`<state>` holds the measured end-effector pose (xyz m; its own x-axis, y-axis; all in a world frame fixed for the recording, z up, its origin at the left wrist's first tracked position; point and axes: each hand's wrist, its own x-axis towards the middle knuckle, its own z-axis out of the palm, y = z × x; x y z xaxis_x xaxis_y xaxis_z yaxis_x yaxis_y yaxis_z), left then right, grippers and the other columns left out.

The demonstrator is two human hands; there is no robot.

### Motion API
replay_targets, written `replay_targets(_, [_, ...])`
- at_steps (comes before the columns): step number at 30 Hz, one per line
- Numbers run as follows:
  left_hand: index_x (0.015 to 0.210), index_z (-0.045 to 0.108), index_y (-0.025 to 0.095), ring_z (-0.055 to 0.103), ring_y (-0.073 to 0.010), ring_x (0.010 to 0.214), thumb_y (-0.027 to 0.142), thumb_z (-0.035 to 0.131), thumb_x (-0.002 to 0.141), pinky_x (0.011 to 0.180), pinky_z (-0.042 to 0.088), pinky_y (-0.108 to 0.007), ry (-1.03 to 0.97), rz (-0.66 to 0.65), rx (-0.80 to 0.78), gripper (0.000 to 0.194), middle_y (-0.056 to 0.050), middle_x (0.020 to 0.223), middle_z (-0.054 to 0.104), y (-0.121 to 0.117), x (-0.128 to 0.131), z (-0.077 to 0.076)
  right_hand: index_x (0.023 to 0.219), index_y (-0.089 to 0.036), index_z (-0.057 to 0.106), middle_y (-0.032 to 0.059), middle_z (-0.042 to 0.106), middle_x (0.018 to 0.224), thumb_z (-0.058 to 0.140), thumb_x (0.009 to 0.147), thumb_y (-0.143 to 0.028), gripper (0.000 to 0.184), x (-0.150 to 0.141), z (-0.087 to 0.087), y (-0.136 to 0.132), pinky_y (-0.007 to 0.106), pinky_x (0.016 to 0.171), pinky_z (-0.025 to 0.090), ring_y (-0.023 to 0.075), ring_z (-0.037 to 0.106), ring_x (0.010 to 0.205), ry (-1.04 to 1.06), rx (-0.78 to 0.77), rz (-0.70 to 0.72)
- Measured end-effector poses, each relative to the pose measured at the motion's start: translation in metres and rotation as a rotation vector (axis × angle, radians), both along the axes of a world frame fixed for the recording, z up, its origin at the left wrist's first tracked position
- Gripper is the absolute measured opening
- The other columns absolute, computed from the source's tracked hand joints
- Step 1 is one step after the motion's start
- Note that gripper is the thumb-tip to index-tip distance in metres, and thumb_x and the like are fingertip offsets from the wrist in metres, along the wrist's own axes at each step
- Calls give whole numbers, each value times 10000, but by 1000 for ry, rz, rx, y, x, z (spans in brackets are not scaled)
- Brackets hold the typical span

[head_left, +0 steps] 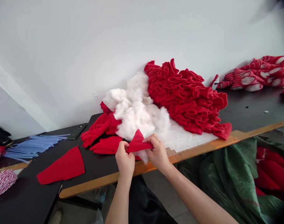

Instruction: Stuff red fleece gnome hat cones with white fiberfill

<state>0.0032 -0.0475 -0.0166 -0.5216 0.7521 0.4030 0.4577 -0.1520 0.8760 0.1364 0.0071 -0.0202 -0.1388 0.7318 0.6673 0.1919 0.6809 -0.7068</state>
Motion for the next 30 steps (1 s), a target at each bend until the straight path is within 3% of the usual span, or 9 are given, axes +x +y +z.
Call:
replay_targets(2, [728,482,209,478,-139,637,70,521,641,658,409,-267,-3,52,23,168,28,670,483,3,5,-3,769,-197,574,19,522,768,399,552,-36,322,0,1,1,290,672,430,176,527,737,21,-22,-25])
replay_targets(4, [830,491,209,519,-141,671,128,542,684,661,436,-269,-86,-18,32,174,16,738,512,1,13,-2,773,-197,567,24,532,778,405,551,-45,314,2,3,5,304,696,432,187,531,762,38,-47,-52])
replay_targets(7, [1064,429,212,585,-171,832,251,648,679,715,481,-296,-309,-188,26,445,-40,965,546,-6,27,2,801,-196,555,29,548,803,421,571,-70,294,4,3,8,317,719,433,197,534,798,55,-84,-71])
replay_targets(9, [1127,391,215,576,-197,937,252,690,646,786,478,-323,-364,-183,33,568,-76,1084,523,-8,34,2,812,-195,544,27,550,798,421,580,-86,284,3,2,6,309,701,435,191,532,782,70,-114,-73])
replay_targets(15, [925,482,202,593,-202,840,159,617,660,748,482,-329,-373,-30,3,300,-38,891,564,2,37,-5,773,-193,502,5,542,694,432,609,-129,190,-1,-3,-1,267,577,421,165,512,641,118,-174,-33])
replay_targets(20, [1049,437,211,601,-173,803,206,658,670,678,494,-285,-526,-280,-21,439,-40,944,544,-6,25,5,792,-188,521,13,545,714,440,604,-131,213,0,0,9,273,594,429,183,528,690,146,-177,-38])
replay_targets(22, [1035,439,215,587,-147,751,234,646,695,625,480,-250,-531,-305,15,398,-20,909,532,-8,20,9,801,-187,529,17,555,735,455,618,-128,206,2,6,7,279,623,445,185,540,710,140,-177,-12])
replay_targets(27, [826,475,198,498,-107,594,226,595,722,533,422,-214,-421,-135,119,161,15,747,525,5,16,1,1091,-192,539,72,578,1048,550,721,-189,370,5,17,-6,323,841,464,216,550,990,65,-187,332])
replay_targets(30, [788,480,200,489,-107,573,224,587,723,513,408,-214,-407,-82,142,127,21,714,514,12,20,-4,978,-193,574,54,595,940,485,650,-106,351,1,14,0,324,774,479,211,562,899,125,-206,224])
